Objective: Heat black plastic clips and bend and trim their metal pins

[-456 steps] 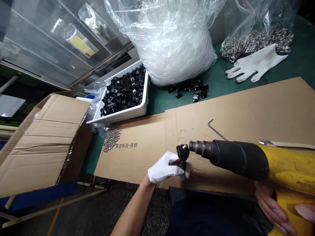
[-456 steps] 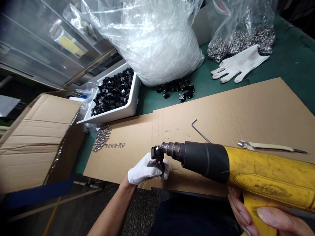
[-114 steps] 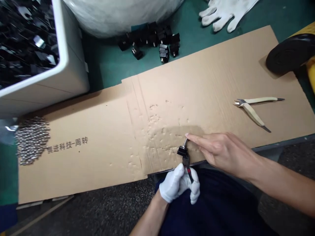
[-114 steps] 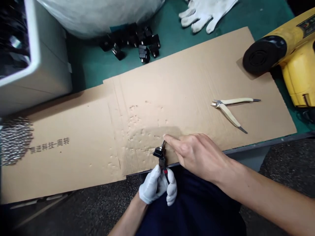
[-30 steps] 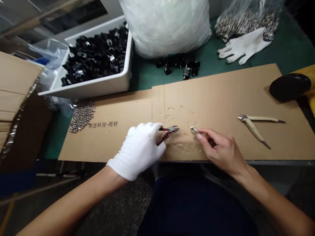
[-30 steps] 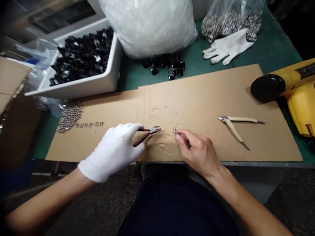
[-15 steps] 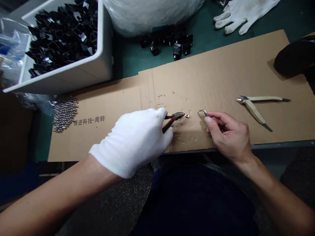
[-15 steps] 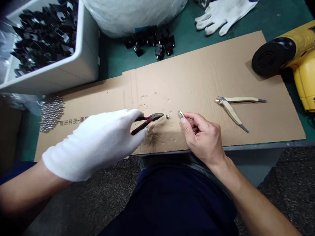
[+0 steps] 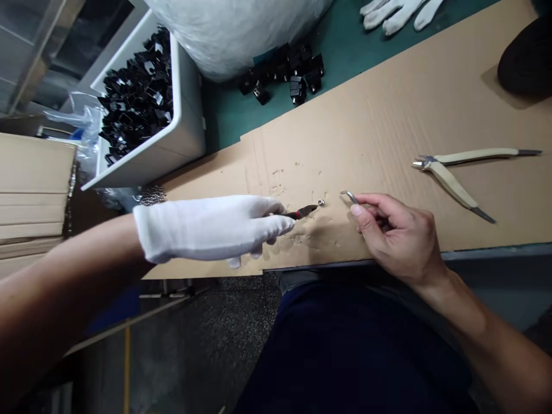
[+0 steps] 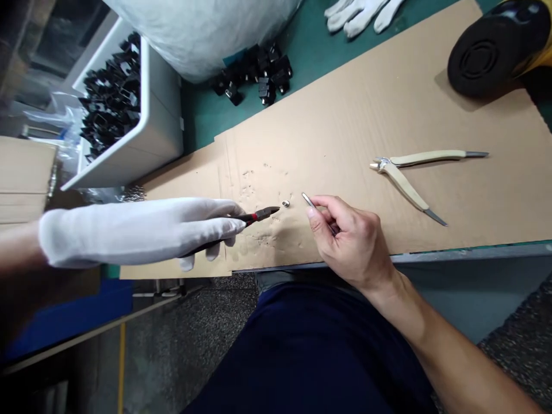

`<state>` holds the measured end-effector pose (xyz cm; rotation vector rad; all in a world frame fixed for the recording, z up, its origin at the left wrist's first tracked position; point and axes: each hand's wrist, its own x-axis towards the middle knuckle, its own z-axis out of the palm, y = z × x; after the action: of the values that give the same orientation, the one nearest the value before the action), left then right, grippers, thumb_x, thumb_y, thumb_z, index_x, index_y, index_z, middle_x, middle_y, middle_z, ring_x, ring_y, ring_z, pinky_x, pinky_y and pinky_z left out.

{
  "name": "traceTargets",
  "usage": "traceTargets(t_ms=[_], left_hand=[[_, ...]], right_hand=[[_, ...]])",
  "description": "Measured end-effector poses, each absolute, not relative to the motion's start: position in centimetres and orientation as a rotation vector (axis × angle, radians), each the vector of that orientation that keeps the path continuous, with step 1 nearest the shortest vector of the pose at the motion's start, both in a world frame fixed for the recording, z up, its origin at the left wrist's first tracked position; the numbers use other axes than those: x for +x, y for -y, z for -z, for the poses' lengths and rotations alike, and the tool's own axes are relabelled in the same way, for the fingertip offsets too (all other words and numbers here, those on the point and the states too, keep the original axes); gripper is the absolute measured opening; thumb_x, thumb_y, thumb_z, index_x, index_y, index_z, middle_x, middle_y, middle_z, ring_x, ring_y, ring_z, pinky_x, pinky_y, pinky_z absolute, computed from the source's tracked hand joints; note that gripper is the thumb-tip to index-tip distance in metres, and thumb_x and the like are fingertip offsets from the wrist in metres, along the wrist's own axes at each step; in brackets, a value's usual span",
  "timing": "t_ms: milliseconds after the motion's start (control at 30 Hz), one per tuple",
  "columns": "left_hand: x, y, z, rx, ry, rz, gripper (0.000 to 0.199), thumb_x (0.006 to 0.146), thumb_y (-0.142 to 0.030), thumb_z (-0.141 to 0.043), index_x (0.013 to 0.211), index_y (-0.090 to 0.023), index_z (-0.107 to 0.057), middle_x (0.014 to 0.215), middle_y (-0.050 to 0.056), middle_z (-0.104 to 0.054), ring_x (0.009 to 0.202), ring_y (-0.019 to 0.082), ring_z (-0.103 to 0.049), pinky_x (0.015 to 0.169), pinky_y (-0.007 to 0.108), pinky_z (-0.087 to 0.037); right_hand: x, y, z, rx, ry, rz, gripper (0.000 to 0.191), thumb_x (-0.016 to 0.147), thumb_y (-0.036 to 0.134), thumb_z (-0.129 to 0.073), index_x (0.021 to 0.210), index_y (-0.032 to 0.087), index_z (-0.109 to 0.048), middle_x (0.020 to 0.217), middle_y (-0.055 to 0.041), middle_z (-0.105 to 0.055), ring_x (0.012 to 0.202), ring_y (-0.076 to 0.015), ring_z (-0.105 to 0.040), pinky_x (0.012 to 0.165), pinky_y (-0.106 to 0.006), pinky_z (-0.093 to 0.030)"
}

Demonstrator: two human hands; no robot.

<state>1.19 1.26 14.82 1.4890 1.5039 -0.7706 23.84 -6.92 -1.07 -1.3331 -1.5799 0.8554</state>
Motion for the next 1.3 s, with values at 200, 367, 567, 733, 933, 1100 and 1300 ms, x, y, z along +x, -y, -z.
traceTargets(t_ms=[200, 367, 567, 733, 933, 1100, 1300], left_hand=[[3.0, -2.9, -15.7, 1.275, -1.622, 0.859, 0.046, 0.084, -0.061, -0.058, 0.109, -0.027, -0.078, 0.076, 0.004, -0.072, 0.059, 0.019, -0.063, 0.055, 0.027, -0.049], [3.2, -3.5, -15.6, 1.314, -1.555, 0.865, 0.047, 0.085, -0.06, -0.057, 0.111, -0.026, -0.077, 0.076, 0.006, -0.072, 0.06, 0.021, -0.064, 0.053, 0.027, -0.05], [4.2, -3.7, -15.9, 1.34, -1.516, 0.908, 0.049, 0.087, -0.059, -0.054, 0.115, -0.025, -0.076, 0.078, 0.007, -0.073, 0.061, 0.021, -0.064, 0.05, 0.025, -0.049], [4.7, -3.7, -16.0, 1.328, -1.548, 0.943, 0.052, 0.087, -0.061, -0.052, 0.118, -0.026, -0.076, 0.083, 0.008, -0.073, 0.061, 0.021, -0.064, 0.048, 0.025, -0.048], [4.5, -3.5, -15.6, 1.273, -1.577, 0.886, 0.045, 0.084, -0.058, -0.057, 0.105, -0.023, -0.076, 0.073, 0.006, -0.069, 0.057, 0.02, -0.061, 0.047, 0.026, -0.047], [4.2, -3.3, -14.9, 1.315, -1.55, 0.844, 0.043, 0.088, -0.059, -0.054, 0.104, -0.024, -0.074, 0.075, 0.007, -0.07, 0.058, 0.02, -0.063, 0.046, 0.025, -0.045], [3.6, -3.2, -14.3, 1.368, -1.523, 0.898, 0.05, 0.091, -0.068, -0.049, 0.088, -0.023, -0.07, 0.065, 0.004, -0.066, 0.05, 0.018, -0.058, 0.044, 0.026, -0.042]], right_hand=[[23.9, 6.9, 1.3, -1.287, 1.549, -0.863, 0.02, 0.101, 0.026, -0.067, 0.119, 0.017, -0.072, 0.08, 0.0015, -0.073, 0.067, -0.0127, -0.069, 0.065, -0.025, -0.053], [23.9, 6.9, 1.2, -1.269, 1.538, -0.821, 0.017, 0.101, 0.025, -0.069, 0.117, 0.018, -0.072, 0.082, 0.0012, -0.073, 0.067, -0.0118, -0.068, 0.063, -0.024, -0.051], [23.9, 6.8, 1.1, -1.242, 1.532, -0.826, 0.017, 0.101, 0.023, -0.069, 0.117, 0.018, -0.071, 0.083, 0.0016, -0.073, 0.064, -0.01, -0.066, 0.062, -0.023, -0.05], [24.0, 6.7, 1.2, -1.22, 1.526, -0.834, 0.017, 0.101, 0.022, -0.068, 0.117, 0.017, -0.071, 0.081, 0.0024, -0.072, 0.064, -0.0096, -0.064, 0.062, -0.022, -0.049], [24.1, 6.8, 1.3, -1.214, 1.533, -0.826, 0.017, 0.101, 0.021, -0.069, 0.117, 0.015, -0.071, 0.081, 0.0022, -0.071, 0.064, -0.0086, -0.064, 0.063, -0.021, -0.048], [24.1, 6.8, 1.3, -1.207, 1.524, -0.827, 0.017, 0.101, 0.022, -0.068, 0.117, 0.015, -0.071, 0.082, 0.0012, -0.073, 0.066, -0.0093, -0.066, 0.063, -0.021, -0.049], [24.0, 6.8, 1.2, -1.218, 1.524, -0.814, 0.018, 0.101, 0.022, -0.069, 0.116, 0.015, -0.072, 0.082, 0.002, -0.072, 0.065, -0.008, -0.065, 0.064, -0.02, -0.048]])
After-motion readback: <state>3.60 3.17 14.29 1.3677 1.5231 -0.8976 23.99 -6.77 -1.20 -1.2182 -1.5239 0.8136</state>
